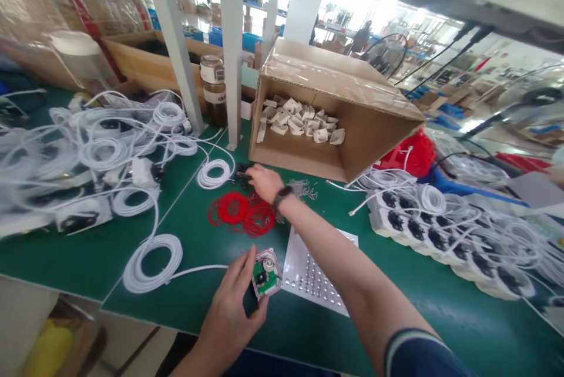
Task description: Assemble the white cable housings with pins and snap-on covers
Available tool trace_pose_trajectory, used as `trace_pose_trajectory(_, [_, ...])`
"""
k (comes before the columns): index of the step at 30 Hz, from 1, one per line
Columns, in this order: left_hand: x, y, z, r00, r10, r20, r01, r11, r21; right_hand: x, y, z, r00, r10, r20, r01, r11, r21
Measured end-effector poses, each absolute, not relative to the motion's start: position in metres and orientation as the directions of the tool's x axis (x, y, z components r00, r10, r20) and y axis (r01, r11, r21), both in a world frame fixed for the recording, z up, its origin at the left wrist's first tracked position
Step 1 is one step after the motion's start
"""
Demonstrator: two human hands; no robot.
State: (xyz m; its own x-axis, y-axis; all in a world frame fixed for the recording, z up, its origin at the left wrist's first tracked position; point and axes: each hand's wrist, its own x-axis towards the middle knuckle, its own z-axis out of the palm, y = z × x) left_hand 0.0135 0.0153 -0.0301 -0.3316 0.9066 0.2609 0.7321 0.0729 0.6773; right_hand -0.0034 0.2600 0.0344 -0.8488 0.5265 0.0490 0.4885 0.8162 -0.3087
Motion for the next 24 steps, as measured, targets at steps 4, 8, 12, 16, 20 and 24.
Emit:
trace_pose_trajectory(4, [0.013, 0.015, -0.025, -0.322, 0.917, 0.236, 0.738, 0.087, 0.669, -0.016, 0.255, 0.020, -0.817, 0.576, 0.018, 0.550, 0.789, -0.275])
trace_pose_trajectory(8, [0.013, 0.016, -0.024, -0.305, 0.928, 0.216, 0.724, 0.079, 0.685, -0.010, 0.255, 0.024, -0.779, 0.627, 0.002, 0.597, 0.743, -0.302])
trace_pose_trajectory(12, [0.013, 0.017, -0.023, -0.305, 0.928, 0.216, 0.718, 0.076, 0.692, 0.034, 0.236, 0.051, -0.757, 0.648, 0.076, 0.561, 0.705, -0.434])
trace_pose_trajectory(16, [0.013, 0.017, -0.019, -0.301, 0.923, 0.238, 0.717, 0.054, 0.695, 0.110, 0.178, 0.073, -0.793, 0.607, 0.054, 0.332, 0.504, -0.797])
trace_pose_trajectory(20, [0.013, 0.018, -0.020, -0.286, 0.923, 0.259, 0.720, 0.028, 0.693, 0.147, 0.125, 0.054, -0.774, 0.632, 0.040, 0.351, 0.480, -0.804])
trace_pose_trajectory(24, [0.013, 0.020, -0.026, -0.288, 0.918, 0.271, 0.718, 0.020, 0.695, 0.143, 0.110, 0.029, -0.824, 0.525, 0.214, 0.325, 0.746, -0.581])
